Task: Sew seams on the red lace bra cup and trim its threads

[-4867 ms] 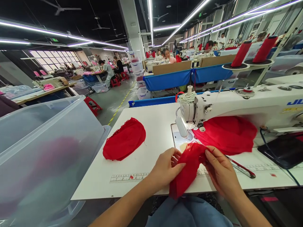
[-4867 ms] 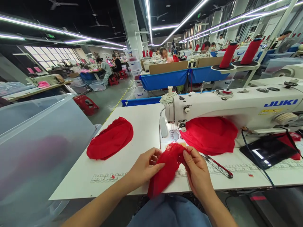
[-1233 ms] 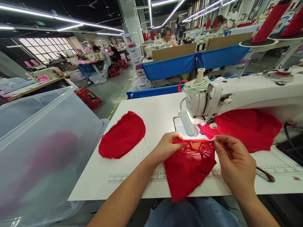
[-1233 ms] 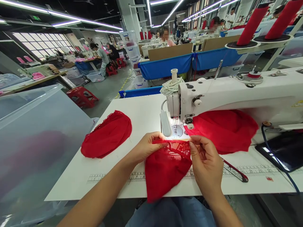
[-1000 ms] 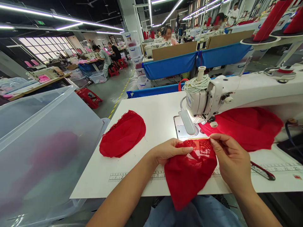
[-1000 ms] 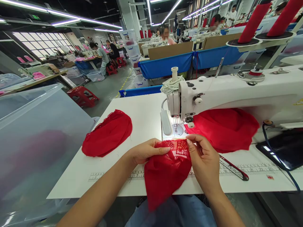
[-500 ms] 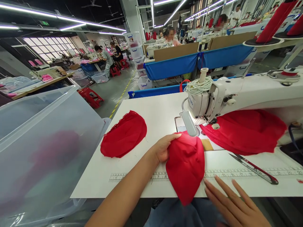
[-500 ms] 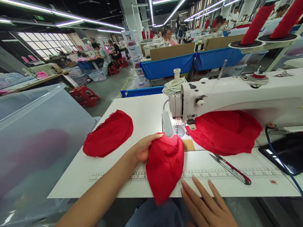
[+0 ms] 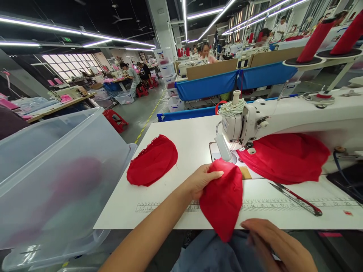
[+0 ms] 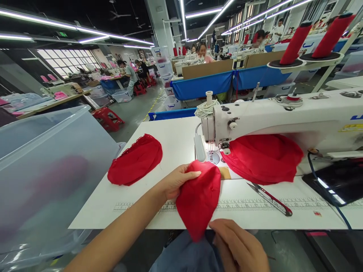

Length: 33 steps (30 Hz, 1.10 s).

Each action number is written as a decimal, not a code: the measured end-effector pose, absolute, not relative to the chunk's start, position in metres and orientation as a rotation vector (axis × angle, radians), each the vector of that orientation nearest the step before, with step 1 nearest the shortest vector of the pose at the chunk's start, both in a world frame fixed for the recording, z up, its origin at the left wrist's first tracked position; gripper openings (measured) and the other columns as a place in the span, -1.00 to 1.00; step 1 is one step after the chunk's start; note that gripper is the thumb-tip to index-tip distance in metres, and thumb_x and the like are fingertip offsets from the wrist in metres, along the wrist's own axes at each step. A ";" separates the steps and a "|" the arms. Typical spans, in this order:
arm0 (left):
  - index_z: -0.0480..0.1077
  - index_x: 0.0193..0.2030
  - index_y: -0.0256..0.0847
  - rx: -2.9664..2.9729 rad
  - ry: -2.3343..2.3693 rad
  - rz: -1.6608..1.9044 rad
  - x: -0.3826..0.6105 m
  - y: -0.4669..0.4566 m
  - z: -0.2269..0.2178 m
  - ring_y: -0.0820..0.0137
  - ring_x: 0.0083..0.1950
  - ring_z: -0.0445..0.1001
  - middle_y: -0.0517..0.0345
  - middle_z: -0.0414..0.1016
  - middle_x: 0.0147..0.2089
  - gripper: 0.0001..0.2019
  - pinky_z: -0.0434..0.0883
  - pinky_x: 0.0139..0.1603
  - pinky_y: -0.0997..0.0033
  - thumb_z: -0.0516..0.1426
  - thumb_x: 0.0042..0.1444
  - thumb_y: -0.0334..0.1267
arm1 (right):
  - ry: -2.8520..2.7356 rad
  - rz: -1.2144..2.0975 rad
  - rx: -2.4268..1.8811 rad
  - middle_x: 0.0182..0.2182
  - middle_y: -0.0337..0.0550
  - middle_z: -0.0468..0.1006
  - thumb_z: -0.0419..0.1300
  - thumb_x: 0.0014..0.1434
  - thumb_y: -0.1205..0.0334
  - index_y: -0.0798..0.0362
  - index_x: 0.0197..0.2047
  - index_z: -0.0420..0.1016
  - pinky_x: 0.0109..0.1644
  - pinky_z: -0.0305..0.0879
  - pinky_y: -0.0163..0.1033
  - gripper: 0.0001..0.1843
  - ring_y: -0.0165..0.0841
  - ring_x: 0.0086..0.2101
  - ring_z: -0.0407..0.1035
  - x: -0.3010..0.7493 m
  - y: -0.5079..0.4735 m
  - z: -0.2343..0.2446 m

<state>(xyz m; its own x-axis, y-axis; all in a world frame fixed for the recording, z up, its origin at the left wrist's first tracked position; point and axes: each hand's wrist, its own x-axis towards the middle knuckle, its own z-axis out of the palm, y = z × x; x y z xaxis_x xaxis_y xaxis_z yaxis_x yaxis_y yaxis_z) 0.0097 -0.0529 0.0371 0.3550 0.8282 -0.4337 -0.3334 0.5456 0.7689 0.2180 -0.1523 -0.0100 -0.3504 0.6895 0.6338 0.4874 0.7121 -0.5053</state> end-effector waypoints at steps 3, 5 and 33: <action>0.44 -0.24 -0.28 0.586 0.941 0.928 0.017 -0.073 0.043 0.46 -0.35 0.46 0.18 0.51 -0.37 -0.64 0.38 -0.25 0.49 0.39 -0.19 -0.25 | -2.033 0.250 -0.845 -0.06 0.00 0.58 0.17 0.22 0.29 0.04 0.13 0.35 -0.04 0.50 -0.30 -0.60 -0.26 -0.08 0.52 0.185 -0.149 -0.003; 0.41 -0.22 -0.26 0.553 0.943 1.015 0.020 -0.086 0.046 0.47 -0.35 0.44 0.20 0.49 -0.36 -0.67 0.36 -0.26 0.49 0.35 -0.15 -0.28 | -2.070 0.120 -0.894 0.09 0.24 0.44 0.20 0.20 0.06 0.18 0.23 0.25 -0.01 0.51 -0.09 -0.39 -0.04 0.06 0.42 0.163 -0.150 -0.009; 0.29 -0.46 -0.22 1.130 1.055 1.129 -0.060 -0.093 0.098 0.58 -0.55 0.11 0.32 0.19 -0.53 -0.65 0.10 -0.54 0.59 0.29 -0.02 -0.01 | -1.440 1.117 -1.113 -0.40 -0.18 0.54 0.18 0.16 -0.11 -0.02 -0.26 0.47 -0.32 0.42 -0.26 -0.68 -0.30 -0.35 0.45 0.181 -0.090 0.016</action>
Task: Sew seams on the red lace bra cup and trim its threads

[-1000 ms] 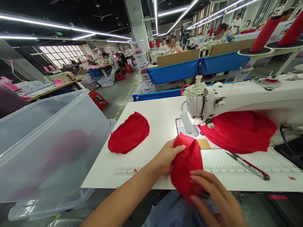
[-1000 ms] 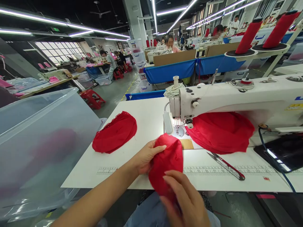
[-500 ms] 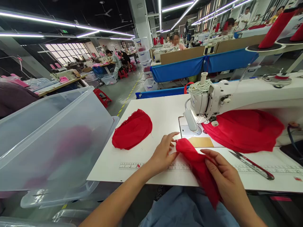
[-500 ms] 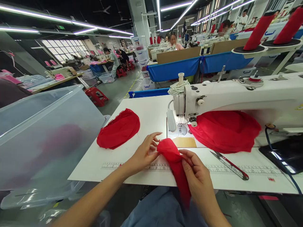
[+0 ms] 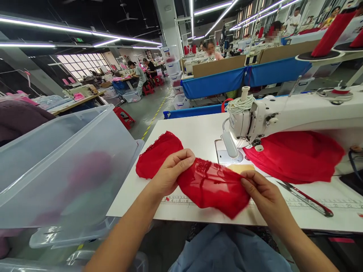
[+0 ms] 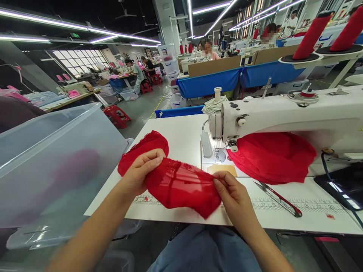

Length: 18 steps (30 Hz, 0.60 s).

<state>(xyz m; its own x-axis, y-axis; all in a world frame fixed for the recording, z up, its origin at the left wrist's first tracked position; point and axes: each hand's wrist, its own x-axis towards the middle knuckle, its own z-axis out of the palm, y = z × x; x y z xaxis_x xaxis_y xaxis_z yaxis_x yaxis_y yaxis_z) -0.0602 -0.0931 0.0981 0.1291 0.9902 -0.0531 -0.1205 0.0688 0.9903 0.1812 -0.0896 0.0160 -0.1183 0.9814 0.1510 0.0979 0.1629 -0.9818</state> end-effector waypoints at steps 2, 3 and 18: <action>0.31 -0.42 -0.19 1.278 1.170 1.203 -0.055 -0.101 0.123 0.56 -0.55 0.14 0.31 0.23 -0.51 -0.69 0.10 -0.55 0.57 0.22 0.08 0.01 | -1.485 0.975 -1.117 -0.22 -0.08 0.58 0.19 0.15 -0.10 -0.04 -0.14 0.49 -0.13 0.44 -0.15 -0.65 -0.22 -0.19 0.48 0.172 -0.087 0.016; 0.33 -0.39 -0.18 1.416 1.250 1.219 -0.049 -0.104 0.131 0.54 -0.53 0.17 0.29 0.26 -0.49 -0.73 0.12 -0.52 0.56 0.18 0.14 -0.02 | -1.489 0.996 -1.108 -0.16 -0.05 0.58 0.19 0.16 -0.09 -0.04 -0.10 0.49 -0.07 0.44 -0.11 -0.64 -0.21 -0.15 0.47 0.168 -0.088 0.016; 0.40 -0.10 -0.16 2.134 1.494 0.561 -0.026 -0.081 0.053 0.21 0.01 0.38 0.00 0.41 -0.04 -0.81 0.33 0.08 0.19 0.02 0.21 -0.34 | -1.426 1.307 -1.225 -0.20 -0.03 0.63 0.24 0.05 -0.01 -0.05 0.05 0.33 -0.19 0.50 -0.09 -0.50 -0.20 -0.25 0.55 0.193 -0.091 -0.008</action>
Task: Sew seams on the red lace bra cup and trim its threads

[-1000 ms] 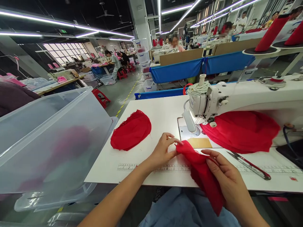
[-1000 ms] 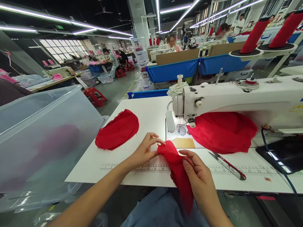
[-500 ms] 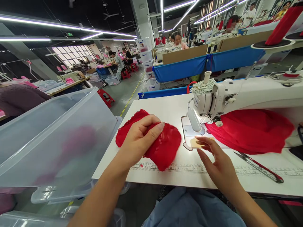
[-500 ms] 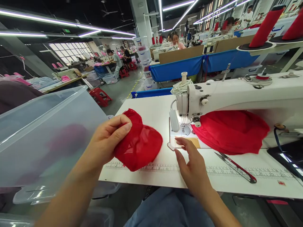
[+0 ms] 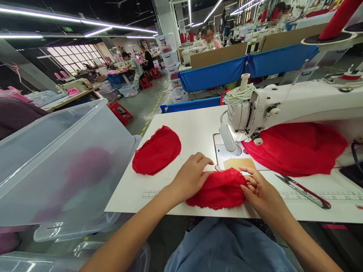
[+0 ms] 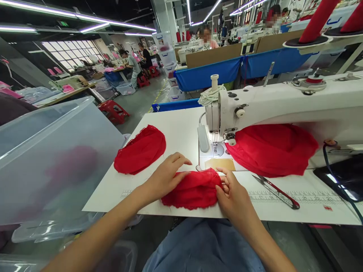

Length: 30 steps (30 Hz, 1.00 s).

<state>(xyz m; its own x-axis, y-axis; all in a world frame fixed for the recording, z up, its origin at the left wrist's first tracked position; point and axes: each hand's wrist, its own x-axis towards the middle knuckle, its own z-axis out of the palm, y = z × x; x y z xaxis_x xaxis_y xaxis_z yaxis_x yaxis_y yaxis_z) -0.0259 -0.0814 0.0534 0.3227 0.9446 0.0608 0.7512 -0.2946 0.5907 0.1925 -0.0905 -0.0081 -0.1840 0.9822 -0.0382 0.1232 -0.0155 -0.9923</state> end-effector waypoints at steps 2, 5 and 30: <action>0.40 -0.06 -0.16 2.103 1.517 0.522 -0.035 -0.073 0.047 0.21 0.02 0.37 -0.01 0.42 -0.02 -0.78 0.32 0.08 0.17 -0.03 0.25 -0.31 | -1.486 1.268 -1.236 -0.20 -0.07 0.63 0.18 0.10 0.05 -0.05 0.12 0.28 -0.21 0.48 -0.13 -0.49 -0.23 -0.26 0.54 0.193 -0.093 -0.009; 0.41 -0.14 -0.17 2.073 1.556 0.405 -0.040 -0.068 0.037 0.23 -0.07 0.37 0.02 0.45 -0.11 -0.76 0.31 0.00 0.19 -0.07 0.30 -0.24 | -1.533 1.250 -1.216 -0.19 -0.09 0.63 0.12 0.13 0.09 -0.05 0.14 0.28 -0.22 0.47 -0.17 -0.51 -0.26 -0.26 0.53 0.193 -0.097 -0.008; 0.32 -0.03 -0.13 2.047 1.566 0.309 -0.029 -0.087 0.027 0.29 -0.10 0.38 0.08 0.35 -0.06 -0.82 0.37 -0.03 0.25 0.08 0.23 -0.26 | -1.816 0.758 -1.205 -0.27 -0.22 0.63 0.04 0.23 0.27 -0.06 -0.21 0.54 -0.23 0.45 -0.36 -0.76 -0.35 -0.27 0.53 0.216 -0.115 -0.008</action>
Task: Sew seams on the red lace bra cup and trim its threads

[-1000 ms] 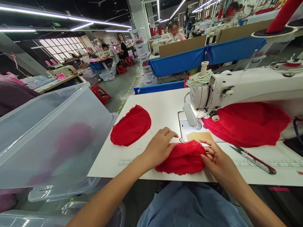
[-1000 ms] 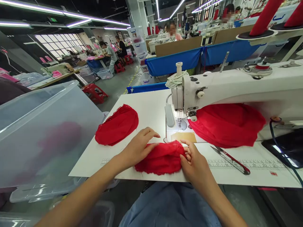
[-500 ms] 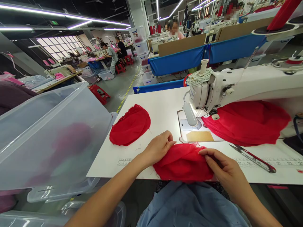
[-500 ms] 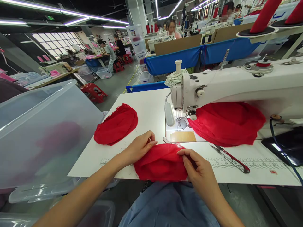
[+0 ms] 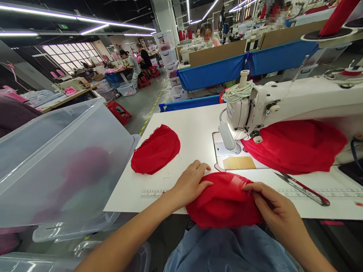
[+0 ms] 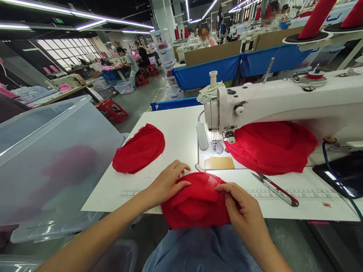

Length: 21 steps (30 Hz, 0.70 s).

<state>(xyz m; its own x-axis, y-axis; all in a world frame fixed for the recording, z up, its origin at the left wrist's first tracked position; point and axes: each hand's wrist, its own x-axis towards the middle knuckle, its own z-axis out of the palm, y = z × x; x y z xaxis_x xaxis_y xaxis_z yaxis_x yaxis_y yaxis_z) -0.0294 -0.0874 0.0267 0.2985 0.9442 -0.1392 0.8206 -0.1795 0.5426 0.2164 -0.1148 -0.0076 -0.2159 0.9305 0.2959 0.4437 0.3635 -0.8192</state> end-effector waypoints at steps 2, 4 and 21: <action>0.33 -0.01 -0.14 2.063 1.568 0.380 -0.028 -0.087 0.022 0.27 -0.04 0.35 0.04 0.31 -0.02 -0.81 0.35 0.04 0.20 0.06 0.25 -0.25 | -1.828 0.727 -1.164 -0.30 -0.25 0.62 0.04 0.23 0.31 -0.07 -0.21 0.53 -0.26 0.44 -0.38 -0.77 -0.38 -0.30 0.52 0.216 -0.117 -0.006; 0.37 -0.18 -0.17 2.083 1.584 0.426 -0.025 -0.086 0.018 0.25 -0.05 0.33 0.04 0.31 -0.07 -0.91 0.33 0.03 0.18 0.10 0.20 -0.28 | -1.852 0.692 -1.117 -0.31 -0.26 0.61 0.04 0.23 0.33 -0.09 -0.21 0.53 -0.27 0.44 -0.39 -0.76 -0.39 -0.32 0.51 0.216 -0.119 -0.003; 0.42 -0.27 -0.13 2.315 1.554 0.053 -0.029 -0.024 0.063 0.35 -0.31 0.39 0.21 0.48 -0.33 -0.84 0.20 -0.38 0.41 0.03 0.24 -0.23 | -1.792 0.328 -1.205 -0.31 -0.17 0.58 0.05 0.25 0.31 -0.01 -0.23 0.48 -0.33 0.44 -0.41 -0.82 -0.42 -0.34 0.53 0.200 -0.127 -0.014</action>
